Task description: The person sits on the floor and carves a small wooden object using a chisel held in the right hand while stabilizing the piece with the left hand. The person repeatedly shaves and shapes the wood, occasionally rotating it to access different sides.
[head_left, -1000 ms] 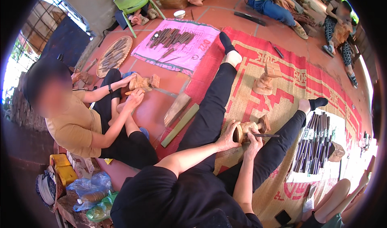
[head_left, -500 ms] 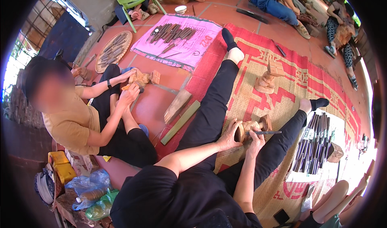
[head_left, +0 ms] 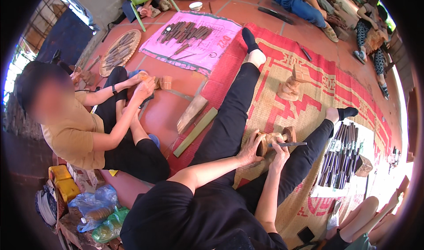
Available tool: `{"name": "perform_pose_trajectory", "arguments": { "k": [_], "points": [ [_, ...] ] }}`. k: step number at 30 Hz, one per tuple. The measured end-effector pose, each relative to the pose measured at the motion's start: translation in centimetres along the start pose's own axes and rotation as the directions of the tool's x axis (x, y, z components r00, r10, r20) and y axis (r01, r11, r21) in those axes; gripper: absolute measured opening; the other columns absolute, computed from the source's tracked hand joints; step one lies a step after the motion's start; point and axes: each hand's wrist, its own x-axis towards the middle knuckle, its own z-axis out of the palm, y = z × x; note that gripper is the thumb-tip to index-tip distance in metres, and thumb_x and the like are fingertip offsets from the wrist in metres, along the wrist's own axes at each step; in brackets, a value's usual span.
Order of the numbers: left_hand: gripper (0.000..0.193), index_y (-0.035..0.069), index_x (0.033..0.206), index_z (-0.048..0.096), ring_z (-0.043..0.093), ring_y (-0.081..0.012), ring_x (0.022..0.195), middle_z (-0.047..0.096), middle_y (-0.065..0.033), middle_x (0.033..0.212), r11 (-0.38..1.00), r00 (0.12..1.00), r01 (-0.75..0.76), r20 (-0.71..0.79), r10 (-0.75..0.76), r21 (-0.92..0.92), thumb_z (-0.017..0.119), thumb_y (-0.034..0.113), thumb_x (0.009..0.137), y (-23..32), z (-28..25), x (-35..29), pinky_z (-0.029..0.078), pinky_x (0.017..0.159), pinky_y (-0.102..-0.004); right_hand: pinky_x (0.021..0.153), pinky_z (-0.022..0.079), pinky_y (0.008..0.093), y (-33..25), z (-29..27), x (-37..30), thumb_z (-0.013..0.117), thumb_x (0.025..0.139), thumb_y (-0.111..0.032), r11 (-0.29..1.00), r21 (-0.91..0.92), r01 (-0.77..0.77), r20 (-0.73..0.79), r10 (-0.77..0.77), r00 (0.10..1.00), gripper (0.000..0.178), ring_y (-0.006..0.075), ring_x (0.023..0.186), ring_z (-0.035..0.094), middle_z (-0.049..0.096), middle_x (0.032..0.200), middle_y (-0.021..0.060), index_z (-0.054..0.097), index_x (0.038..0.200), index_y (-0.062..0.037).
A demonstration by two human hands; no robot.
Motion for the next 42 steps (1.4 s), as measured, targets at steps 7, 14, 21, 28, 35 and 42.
{"name": "perform_pose_trajectory", "arguments": {
  "k": [7, 14, 21, 28, 35, 42],
  "points": [
    [0.109, 0.013, 0.145, 0.027, 0.023, -0.0473, 0.139, 0.017, -0.0237, 0.15, 1.0, 1.0, -0.022, -0.014, 0.022, -0.011, 0.089, 0.014, 0.055, 0.0, 0.1, -0.4, 0.03, 0.113, -0.0516, 0.083, 0.049, 0.0279, -0.3, 0.5, -0.8, 0.07, 0.069, 0.008, 0.999, -0.038, 0.011, 0.048, -0.009, 0.999, 0.049, 0.0167, 0.092, 0.06, 0.062, 0.101, 0.0061, 0.06, 0.117, 0.004],
    [0.112, 0.012, 0.145, 0.023, 0.025, -0.0485, 0.138, 0.017, -0.0264, 0.149, 1.0, 1.0, -0.019, -0.007, 0.019, 0.023, 0.09, 0.017, 0.056, 0.2, -0.1, -0.3, 0.032, 0.113, -0.0508, 0.081, 0.047, 0.027, 0.1, -0.4, 0.5, 0.07, 0.069, 0.008, 0.998, -0.062, 0.003, -0.022, -0.004, 1.0, 0.035, 0.016, 0.084, 0.06, 0.064, 0.092, 0.0051, 0.065, 0.104, 0.0034],
    [0.11, 0.012, 0.145, 0.025, 0.025, -0.048, 0.139, 0.017, -0.0257, 0.15, 1.0, 1.0, 0.005, 0.002, -0.005, 0.01, 0.09, 0.017, 0.057, 0.3, -0.1, -0.2, 0.031, 0.113, -0.0512, 0.077, 0.047, 0.0258, -1.2, 0.1, -0.4, 0.07, 0.074, 0.007, 0.998, -0.061, 0.02, 0.052, -0.017, 0.998, 0.028, 0.0126, 0.078, 0.059, 0.064, 0.087, 0.003, 0.067, 0.102, 0.0031],
    [0.111, 0.015, 0.146, 0.026, 0.023, -0.047, 0.14, 0.018, -0.0225, 0.151, 1.0, 1.0, 0.007, 0.005, -0.007, -0.007, 0.09, 0.015, 0.056, 0.3, 0.1, -0.5, 0.031, 0.113, -0.0512, 0.079, 0.047, 0.026, -0.4, -1.1, 0.3, 0.071, 0.074, 0.006, 0.992, -0.122, 0.034, 0.018, -0.032, 0.999, 0.023, 0.0125, 0.081, 0.059, 0.064, 0.091, 0.0024, 0.069, 0.097, 0.0021],
    [0.111, 0.015, 0.146, 0.026, 0.024, -0.0466, 0.139, 0.019, -0.0228, 0.15, 0.999, 0.997, -0.041, -0.061, 0.041, 0.009, 0.09, 0.016, 0.055, -0.4, 0.3, -0.4, 0.031, 0.112, -0.051, 0.079, 0.049, 0.0254, -0.9, 0.4, -1.2, 0.071, 0.072, 0.009, 1.0, -0.026, 0.007, 0.081, -0.005, 0.997, 0.04, 0.0127, 0.084, 0.06, 0.064, 0.093, 0.0029, 0.064, 0.111, 0.0012],
    [0.111, 0.014, 0.146, 0.025, 0.024, -0.0472, 0.139, 0.018, -0.0245, 0.15, 1.0, 1.0, 0.013, 0.004, -0.013, -0.015, 0.09, 0.016, 0.056, 0.2, -0.3, -0.2, 0.031, 0.113, -0.0507, 0.079, 0.049, 0.0255, 0.6, 0.5, -0.4, 0.071, 0.071, 0.009, 0.997, 0.022, 0.071, 0.035, -0.072, 0.997, 0.04, 0.0134, 0.084, 0.061, 0.064, 0.092, 0.0029, 0.063, 0.108, 0.0]
  ]
}}
